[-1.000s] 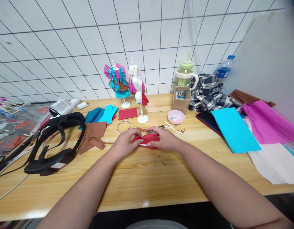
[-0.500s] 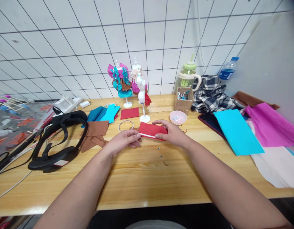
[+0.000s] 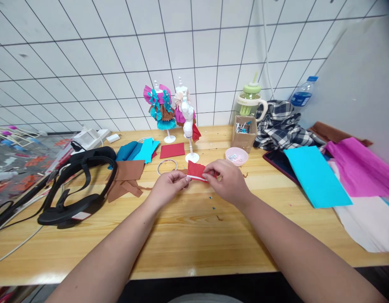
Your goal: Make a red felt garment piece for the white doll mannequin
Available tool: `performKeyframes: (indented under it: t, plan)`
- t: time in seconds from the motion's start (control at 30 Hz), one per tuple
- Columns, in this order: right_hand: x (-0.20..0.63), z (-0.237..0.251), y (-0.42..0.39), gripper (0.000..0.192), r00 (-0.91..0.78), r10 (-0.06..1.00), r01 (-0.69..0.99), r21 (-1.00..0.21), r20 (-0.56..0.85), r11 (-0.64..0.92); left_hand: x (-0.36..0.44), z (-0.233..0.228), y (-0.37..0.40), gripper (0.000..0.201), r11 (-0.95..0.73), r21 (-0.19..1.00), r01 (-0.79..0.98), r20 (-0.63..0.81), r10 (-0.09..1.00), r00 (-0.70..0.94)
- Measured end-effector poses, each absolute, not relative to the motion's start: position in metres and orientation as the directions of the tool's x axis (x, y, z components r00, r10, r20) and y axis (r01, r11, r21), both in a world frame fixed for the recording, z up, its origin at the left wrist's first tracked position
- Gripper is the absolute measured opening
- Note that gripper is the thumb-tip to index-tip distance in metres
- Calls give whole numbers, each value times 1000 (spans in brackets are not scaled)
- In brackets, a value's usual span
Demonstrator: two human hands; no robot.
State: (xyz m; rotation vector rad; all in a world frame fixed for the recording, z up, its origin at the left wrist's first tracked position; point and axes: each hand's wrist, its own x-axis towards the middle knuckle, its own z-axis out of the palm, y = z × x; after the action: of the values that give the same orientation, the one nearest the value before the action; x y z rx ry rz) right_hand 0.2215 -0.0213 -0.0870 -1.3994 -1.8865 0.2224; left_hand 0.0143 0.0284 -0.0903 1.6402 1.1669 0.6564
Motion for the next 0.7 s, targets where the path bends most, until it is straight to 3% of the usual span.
performKeyframes:
  t: [0.17, 0.4, 0.57, 0.7]
  plan:
    - [206, -89, -30, 23, -246, 834, 733, -468, 494, 493, 24, -91, 18, 32, -112, 935, 337, -58, 888, 456]
    - [206, -91, -32, 29, -213, 853, 784, -438, 477, 441, 27, -84, 10, 23, -182, 929, 323, 16, 891, 455]
    - [204, -89, -36, 35, -248, 835, 835, -328, 492, 441, 27, -84, 6, 18, -314, 821, 477, 117, 910, 397]
    - [203, -88, -39, 36, -283, 827, 882, -205, 486, 423, 25, -88, 5, 20, -449, 718, 532, 218, 871, 441]
